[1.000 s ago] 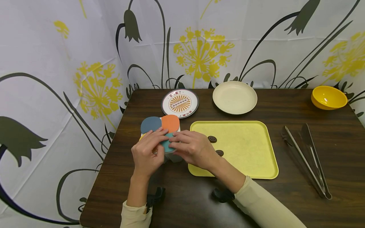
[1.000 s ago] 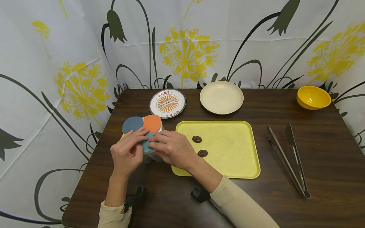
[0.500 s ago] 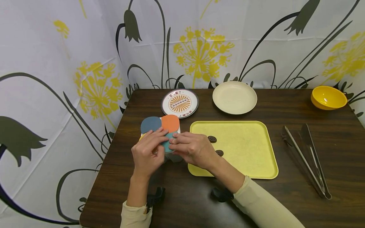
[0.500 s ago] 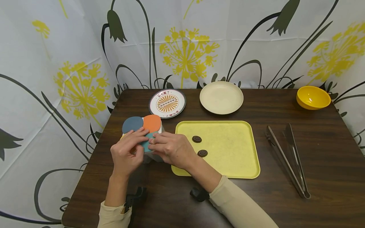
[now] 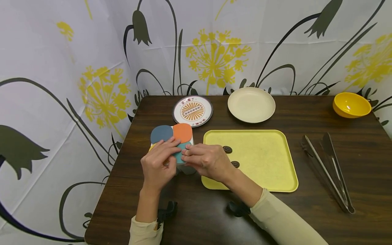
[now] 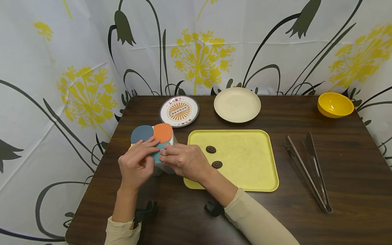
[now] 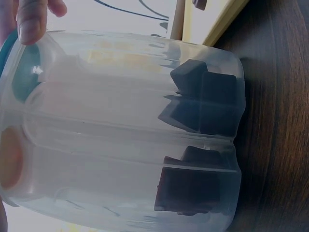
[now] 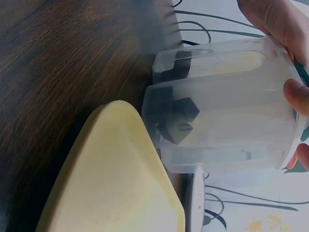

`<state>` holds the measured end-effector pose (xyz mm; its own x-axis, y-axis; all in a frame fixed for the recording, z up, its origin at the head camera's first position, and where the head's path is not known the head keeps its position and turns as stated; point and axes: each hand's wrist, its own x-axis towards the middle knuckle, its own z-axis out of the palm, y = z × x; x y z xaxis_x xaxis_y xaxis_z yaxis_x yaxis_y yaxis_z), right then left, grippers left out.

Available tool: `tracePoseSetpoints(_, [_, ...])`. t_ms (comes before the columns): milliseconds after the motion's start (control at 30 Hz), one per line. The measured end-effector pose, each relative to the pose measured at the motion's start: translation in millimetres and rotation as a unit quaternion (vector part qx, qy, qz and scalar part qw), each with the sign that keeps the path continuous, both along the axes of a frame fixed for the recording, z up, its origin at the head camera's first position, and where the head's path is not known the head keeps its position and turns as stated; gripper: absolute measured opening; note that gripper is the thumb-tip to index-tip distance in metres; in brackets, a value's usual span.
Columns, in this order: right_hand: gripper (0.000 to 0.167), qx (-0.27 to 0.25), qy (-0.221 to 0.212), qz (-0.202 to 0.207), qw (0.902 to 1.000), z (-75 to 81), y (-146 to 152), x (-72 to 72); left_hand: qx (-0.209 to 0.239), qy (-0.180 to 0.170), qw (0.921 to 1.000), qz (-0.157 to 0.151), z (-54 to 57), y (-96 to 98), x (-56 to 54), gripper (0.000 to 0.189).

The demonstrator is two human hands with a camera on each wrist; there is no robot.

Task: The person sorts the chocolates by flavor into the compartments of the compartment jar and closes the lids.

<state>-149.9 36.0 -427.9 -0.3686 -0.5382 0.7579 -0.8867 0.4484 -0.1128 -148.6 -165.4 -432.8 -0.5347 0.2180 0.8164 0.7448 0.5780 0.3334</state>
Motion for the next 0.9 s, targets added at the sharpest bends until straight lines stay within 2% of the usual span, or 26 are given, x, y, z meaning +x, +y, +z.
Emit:
tracePoseSetpoints(267, [0.022,0.011,0.015,0.001,0.9998,0.6,-1.0,1.1,-0.01,0.009,0.9999,-0.005,1.5,-0.2,2.5,0.031])
tracePoseSetpoints(467, [0.021,0.01,0.017,0.001,0.9998,-0.3,-0.9,2.0,-0.001,0.006,0.9999,-0.01,2.2,0.6,2.8,0.031])
tracePoseSetpoints(733, [0.025,0.003,-0.005,0.0,1.0,1.2,-0.7,1.8,0.026,-0.02,0.9993,-0.02,1.3,-2.6,0.9,0.037])
tracePoseSetpoints(900, [0.027,-0.003,-0.03,0.006,0.9995,1.3,0.4,1.1,0.027,-0.036,0.9989,-0.014,1.3,-3.6,0.5,0.037])
